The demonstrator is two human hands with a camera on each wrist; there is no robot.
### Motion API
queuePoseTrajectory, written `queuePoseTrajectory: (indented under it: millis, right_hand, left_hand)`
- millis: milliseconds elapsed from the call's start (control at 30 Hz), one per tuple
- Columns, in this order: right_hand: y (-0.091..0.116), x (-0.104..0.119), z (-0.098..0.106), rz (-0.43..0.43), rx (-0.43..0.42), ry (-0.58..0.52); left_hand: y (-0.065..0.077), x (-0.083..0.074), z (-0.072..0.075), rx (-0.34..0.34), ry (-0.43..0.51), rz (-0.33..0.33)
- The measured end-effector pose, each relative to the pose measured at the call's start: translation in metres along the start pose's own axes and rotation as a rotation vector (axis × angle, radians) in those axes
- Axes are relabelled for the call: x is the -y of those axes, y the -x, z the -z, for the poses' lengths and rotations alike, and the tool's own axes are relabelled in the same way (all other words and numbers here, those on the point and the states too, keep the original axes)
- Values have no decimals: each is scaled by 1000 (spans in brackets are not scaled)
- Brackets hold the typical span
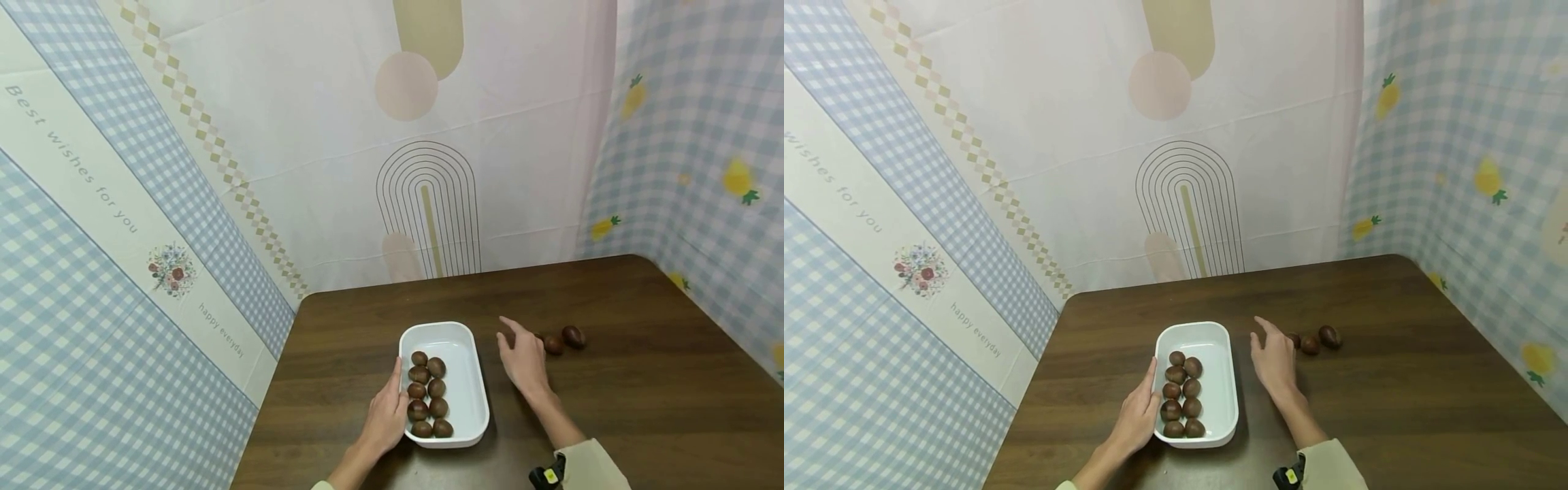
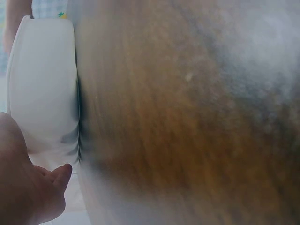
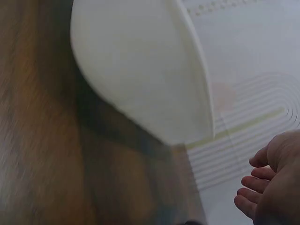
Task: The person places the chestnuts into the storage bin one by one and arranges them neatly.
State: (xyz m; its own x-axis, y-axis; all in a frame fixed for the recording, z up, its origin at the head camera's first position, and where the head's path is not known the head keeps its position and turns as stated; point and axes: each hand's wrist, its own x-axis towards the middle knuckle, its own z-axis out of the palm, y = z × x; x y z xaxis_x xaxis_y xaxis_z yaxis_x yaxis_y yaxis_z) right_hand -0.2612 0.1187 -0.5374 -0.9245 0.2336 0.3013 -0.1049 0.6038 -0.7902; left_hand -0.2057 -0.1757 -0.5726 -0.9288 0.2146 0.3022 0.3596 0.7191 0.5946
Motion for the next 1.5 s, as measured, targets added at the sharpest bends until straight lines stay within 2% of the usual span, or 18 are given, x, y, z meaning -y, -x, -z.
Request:
queuePoseTrajectory:
  millis: [133,433,900,1500]
  right_hand:
    - [2,-16,6,-31,-36,21]
    - [10,-39,11,-81,-15,22]
    - [15,-53,12,-111,15,40]
    - [12,-61,12,-96,14,89]
  left_hand:
    - [0,1,0,1,-8,-1]
    - [0,2,1,2,-8,-7]
    - [2,2,-1,12,-7,5]
    - [-1,3,-1,12,0,2]
